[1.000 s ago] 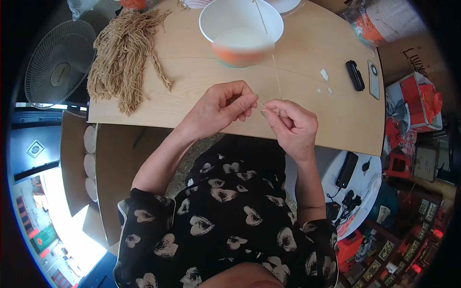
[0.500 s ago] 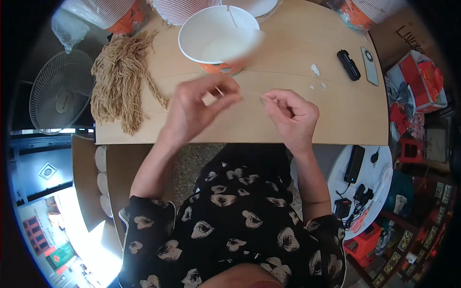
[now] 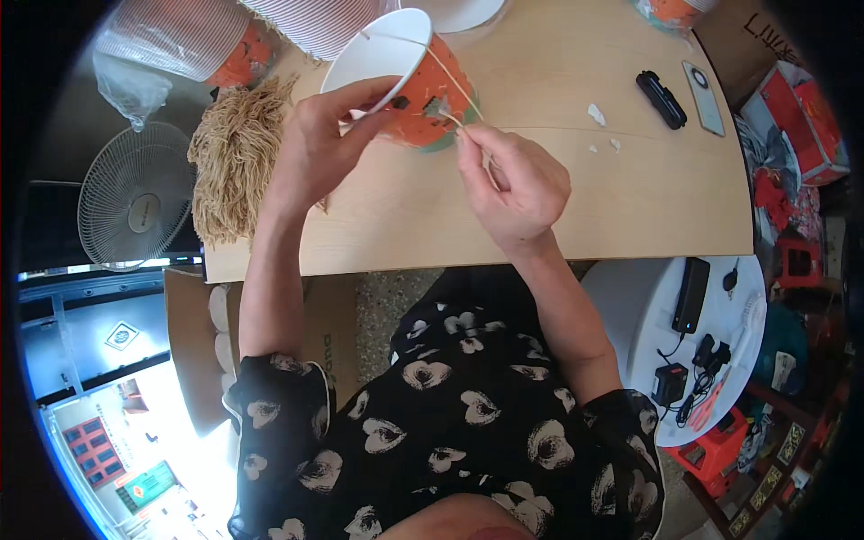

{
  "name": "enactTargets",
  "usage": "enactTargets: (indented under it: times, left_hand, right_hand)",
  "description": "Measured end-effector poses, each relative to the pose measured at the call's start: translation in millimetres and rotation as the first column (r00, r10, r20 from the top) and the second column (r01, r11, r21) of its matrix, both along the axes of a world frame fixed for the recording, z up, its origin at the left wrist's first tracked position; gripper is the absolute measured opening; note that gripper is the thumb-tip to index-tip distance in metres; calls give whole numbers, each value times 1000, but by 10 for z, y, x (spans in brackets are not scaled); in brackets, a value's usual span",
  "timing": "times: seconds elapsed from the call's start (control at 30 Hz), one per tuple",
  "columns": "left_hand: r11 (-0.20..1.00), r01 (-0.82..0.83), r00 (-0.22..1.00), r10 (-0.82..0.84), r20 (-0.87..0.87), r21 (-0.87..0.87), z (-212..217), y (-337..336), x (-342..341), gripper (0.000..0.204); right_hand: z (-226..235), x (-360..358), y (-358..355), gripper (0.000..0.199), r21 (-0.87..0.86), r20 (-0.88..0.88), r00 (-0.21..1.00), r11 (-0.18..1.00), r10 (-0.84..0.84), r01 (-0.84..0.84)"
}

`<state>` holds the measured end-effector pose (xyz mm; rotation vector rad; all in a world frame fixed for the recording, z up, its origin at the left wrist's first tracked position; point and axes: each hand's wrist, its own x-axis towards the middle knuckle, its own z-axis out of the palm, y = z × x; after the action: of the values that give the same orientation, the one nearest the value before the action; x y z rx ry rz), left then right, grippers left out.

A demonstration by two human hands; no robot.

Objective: Attaching a string handle to a paper cup.

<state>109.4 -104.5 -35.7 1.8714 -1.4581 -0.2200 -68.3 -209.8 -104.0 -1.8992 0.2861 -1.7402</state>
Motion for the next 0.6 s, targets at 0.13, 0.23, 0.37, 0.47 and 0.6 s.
enactTargets:
  times: [0.13,0.23,0.37,0.47,0.6]
  left_hand:
    - [990,139,955,-125,-269,35,47,-46,-50,39]
    - [983,182,867,-160,-472,2,93,-95,-96,38]
    - [977,213,832,-174,-527,14,111,-118,-88,36]
    - [953,304,902,-292,-317,-13,26,-134,-127,35]
    - [965,257,884,-260,388,61,-101,-85,-305,41]
  right_hand:
    - [-9,76,5,18,-133,-5,998,989,-63,62]
    - [-17,59,43,19,-135,-59,994,987,-92,84]
    - [-29,37,52,19,-118,-86,991,989,-102,92]
    - [-138,-17,50,19,74,-83,996,997,-22,28]
    - [-146,-154,88,10,356,-19,994,929,112,-98]
